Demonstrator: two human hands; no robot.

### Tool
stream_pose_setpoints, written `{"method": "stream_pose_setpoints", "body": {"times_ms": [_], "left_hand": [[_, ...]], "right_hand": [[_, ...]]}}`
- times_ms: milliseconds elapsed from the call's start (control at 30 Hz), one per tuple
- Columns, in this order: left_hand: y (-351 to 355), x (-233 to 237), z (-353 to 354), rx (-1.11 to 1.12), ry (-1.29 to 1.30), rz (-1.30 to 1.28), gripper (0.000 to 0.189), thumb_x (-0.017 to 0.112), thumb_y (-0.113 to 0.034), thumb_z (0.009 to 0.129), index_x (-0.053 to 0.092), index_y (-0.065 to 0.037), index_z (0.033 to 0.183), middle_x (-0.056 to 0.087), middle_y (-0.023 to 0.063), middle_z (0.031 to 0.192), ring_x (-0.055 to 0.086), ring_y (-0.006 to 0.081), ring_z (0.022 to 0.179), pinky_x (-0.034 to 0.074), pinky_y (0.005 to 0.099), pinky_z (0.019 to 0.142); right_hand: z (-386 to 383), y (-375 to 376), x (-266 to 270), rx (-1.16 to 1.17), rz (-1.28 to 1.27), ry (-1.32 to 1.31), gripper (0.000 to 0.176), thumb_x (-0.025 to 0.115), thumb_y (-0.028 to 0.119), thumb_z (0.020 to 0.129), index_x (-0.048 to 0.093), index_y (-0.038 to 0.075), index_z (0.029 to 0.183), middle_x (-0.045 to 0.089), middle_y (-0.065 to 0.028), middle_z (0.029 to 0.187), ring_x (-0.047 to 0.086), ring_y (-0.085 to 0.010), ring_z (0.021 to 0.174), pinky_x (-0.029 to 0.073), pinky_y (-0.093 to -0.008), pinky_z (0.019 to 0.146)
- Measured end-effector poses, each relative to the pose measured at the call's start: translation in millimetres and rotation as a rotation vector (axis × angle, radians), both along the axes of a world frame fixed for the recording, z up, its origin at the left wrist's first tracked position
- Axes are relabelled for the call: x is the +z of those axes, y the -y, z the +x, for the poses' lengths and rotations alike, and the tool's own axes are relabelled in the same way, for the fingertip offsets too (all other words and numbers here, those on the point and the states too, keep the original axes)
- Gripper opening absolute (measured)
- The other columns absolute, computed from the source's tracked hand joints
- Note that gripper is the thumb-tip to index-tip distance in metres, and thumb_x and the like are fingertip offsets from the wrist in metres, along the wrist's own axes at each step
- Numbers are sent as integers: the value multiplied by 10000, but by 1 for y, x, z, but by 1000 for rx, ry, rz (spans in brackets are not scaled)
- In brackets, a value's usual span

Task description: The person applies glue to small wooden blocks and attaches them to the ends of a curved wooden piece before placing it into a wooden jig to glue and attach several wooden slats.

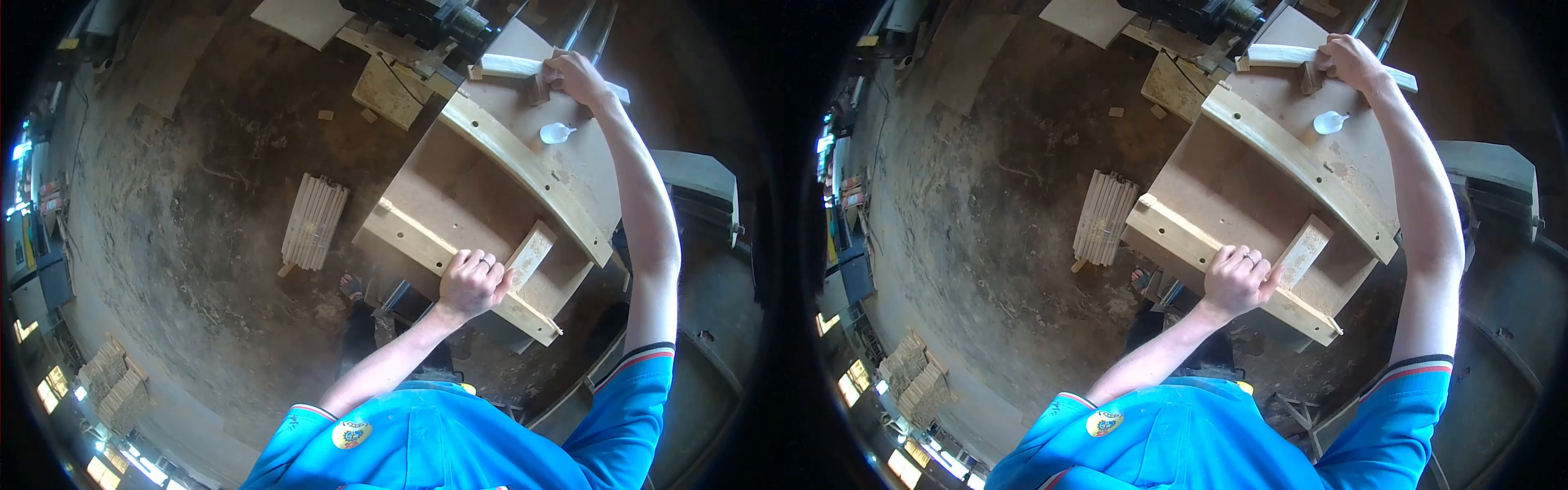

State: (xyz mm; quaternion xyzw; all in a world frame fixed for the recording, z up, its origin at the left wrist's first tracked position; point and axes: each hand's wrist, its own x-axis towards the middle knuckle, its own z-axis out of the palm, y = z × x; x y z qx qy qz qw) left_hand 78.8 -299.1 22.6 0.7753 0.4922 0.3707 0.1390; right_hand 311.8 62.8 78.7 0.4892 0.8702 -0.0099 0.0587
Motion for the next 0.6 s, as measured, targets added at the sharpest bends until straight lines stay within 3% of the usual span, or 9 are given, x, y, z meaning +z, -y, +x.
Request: {"method": "stream_pose_setpoints", "body": {"times_ms": [267,300,367,400,433,600], "left_hand": [[0,8,3,5,-57,-74,357,715,-288,867,520,-152,602,517,10,633,550,192,636,388,348,645],[-2,9,4,8,-61,-82,356,720,-287,863,519,-154,602,515,9,633,550,193,637,386,349,644],[-3,11,5,15,-78,-81,353,726,-283,858,518,-159,601,510,8,633,552,193,642,383,350,642],[-6,13,6,11,-89,-99,351,728,-281,856,519,-159,601,511,7,634,554,192,644,382,350,641],[-6,17,6,6,-97,-117,349,729,-278,854,520,-160,600,512,6,635,555,191,647,380,350,639],[-7,21,5,-9,-135,-137,325,738,-278,839,542,-165,606,517,-6,635,564,183,649,376,353,621]], "right_hand": [[-3,-4,-2,27,-28,43,297,803,31,683,715,3,966,680,-148,1011,664,-331,1027,558,-390,936],[-3,-6,-2,65,-49,72,313,783,-4,737,731,9,1045,685,-151,1082,688,-321,980,572,-379,909],[-1,-7,0,61,-94,25,364,775,-25,739,731,16,1098,687,-159,1122,690,-317,1008,567,-365,930],[-1,-8,-3,39,-94,-39,411,803,3,666,740,29,1072,689,-126,1070,666,-322,1038,553,-380,963],[1,-8,-3,39,-94,-39,411,803,3,666,740,29,1072,689,-126,1070,666,-322,1038,553,-380,963],[10,-10,23,3,-144,-162,455,808,33,741,707,53,1184,676,-120,1173,662,-313,1093,552,-401,977]]}}
